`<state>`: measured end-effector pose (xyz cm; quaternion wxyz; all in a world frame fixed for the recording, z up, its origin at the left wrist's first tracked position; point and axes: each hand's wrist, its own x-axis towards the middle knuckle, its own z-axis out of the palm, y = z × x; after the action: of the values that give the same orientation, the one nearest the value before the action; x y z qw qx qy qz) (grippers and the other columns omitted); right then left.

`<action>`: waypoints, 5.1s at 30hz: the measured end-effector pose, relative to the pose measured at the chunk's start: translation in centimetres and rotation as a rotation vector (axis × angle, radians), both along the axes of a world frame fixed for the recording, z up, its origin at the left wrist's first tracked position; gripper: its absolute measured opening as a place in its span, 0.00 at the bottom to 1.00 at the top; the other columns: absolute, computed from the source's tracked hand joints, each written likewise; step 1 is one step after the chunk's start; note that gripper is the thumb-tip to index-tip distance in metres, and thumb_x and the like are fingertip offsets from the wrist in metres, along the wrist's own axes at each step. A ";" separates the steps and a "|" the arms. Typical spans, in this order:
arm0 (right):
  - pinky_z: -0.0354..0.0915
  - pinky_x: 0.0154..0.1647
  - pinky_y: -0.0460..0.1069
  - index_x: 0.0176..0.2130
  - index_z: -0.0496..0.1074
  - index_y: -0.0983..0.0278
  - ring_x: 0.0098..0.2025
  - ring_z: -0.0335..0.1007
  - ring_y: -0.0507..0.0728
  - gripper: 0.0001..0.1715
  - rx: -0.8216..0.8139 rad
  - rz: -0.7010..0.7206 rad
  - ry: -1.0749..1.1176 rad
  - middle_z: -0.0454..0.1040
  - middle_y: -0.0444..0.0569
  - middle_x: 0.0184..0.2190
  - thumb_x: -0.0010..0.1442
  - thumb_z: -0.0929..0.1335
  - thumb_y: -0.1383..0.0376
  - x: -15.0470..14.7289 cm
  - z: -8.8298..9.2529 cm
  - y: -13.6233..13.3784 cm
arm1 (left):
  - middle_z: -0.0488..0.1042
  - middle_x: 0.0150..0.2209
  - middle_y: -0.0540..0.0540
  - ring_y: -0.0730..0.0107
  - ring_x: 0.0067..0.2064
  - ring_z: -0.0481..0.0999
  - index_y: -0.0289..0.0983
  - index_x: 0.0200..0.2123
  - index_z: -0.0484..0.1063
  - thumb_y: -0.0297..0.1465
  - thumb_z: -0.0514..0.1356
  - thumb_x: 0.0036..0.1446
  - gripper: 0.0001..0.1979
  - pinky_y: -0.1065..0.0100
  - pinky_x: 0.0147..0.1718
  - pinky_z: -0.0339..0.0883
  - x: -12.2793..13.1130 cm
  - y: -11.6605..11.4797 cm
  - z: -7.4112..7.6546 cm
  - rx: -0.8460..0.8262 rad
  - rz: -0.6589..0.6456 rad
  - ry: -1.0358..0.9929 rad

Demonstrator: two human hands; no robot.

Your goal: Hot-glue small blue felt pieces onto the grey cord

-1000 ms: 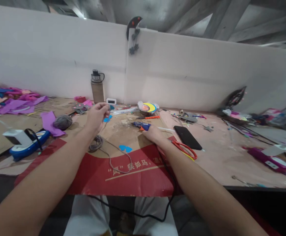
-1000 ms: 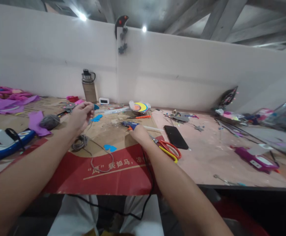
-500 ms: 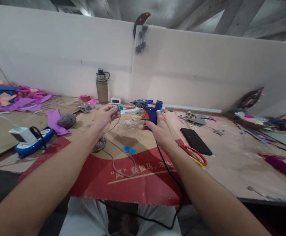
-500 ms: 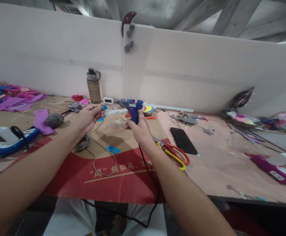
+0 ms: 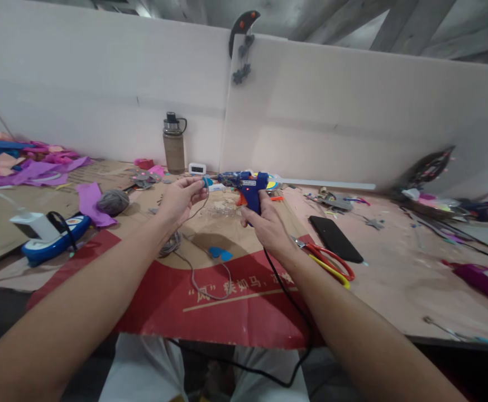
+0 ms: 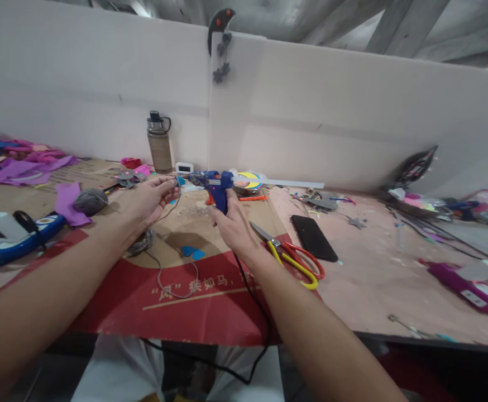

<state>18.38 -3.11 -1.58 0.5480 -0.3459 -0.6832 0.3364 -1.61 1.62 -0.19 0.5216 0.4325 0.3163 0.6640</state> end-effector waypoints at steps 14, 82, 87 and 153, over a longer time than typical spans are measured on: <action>0.62 0.28 0.48 0.46 0.63 0.59 0.26 0.60 0.49 0.14 0.006 0.023 -0.034 0.67 0.44 0.34 0.59 0.65 0.63 -0.1 -0.3 -0.1 | 0.74 0.26 0.48 0.78 0.25 0.73 0.32 0.28 0.73 0.25 0.67 0.47 0.06 0.73 0.31 0.71 0.2 -0.1 -0.2 0.034 0.002 0.037; 0.59 0.28 0.48 0.48 0.62 0.60 0.27 0.59 0.51 0.16 0.012 -0.028 -0.082 0.66 0.44 0.31 0.59 0.64 0.63 -0.1 -0.1 -0.3 | 0.72 0.23 0.49 0.79 0.23 0.71 0.33 0.26 0.72 0.26 0.67 0.47 0.05 0.73 0.28 0.69 0.3 -0.8 0.4 -0.017 0.032 0.083; 0.59 0.28 0.48 0.50 0.62 0.60 0.27 0.58 0.51 0.18 0.020 -0.038 -0.084 0.64 0.43 0.30 0.59 0.64 0.63 0.0 -0.2 -0.3 | 0.72 0.23 0.50 0.79 0.23 0.71 0.32 0.27 0.72 0.25 0.66 0.47 0.05 0.75 0.26 0.69 0.1 -0.7 0.5 -0.003 0.048 0.073; 0.62 0.33 0.46 0.28 0.69 0.64 0.28 0.62 0.48 0.10 -0.315 -0.035 0.265 0.69 0.41 0.26 0.48 0.70 0.59 -3.5 -0.8 1.2 | 0.77 0.25 0.48 0.74 0.24 0.71 0.37 0.31 0.78 0.34 0.64 0.51 0.07 0.72 0.25 0.65 2.5 -2.7 -0.2 0.302 0.256 0.869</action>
<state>14.89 -1.92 -2.36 0.5781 -0.3919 -0.5379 0.4721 0.92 -1.09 -0.44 0.1862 0.6987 0.4557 0.5191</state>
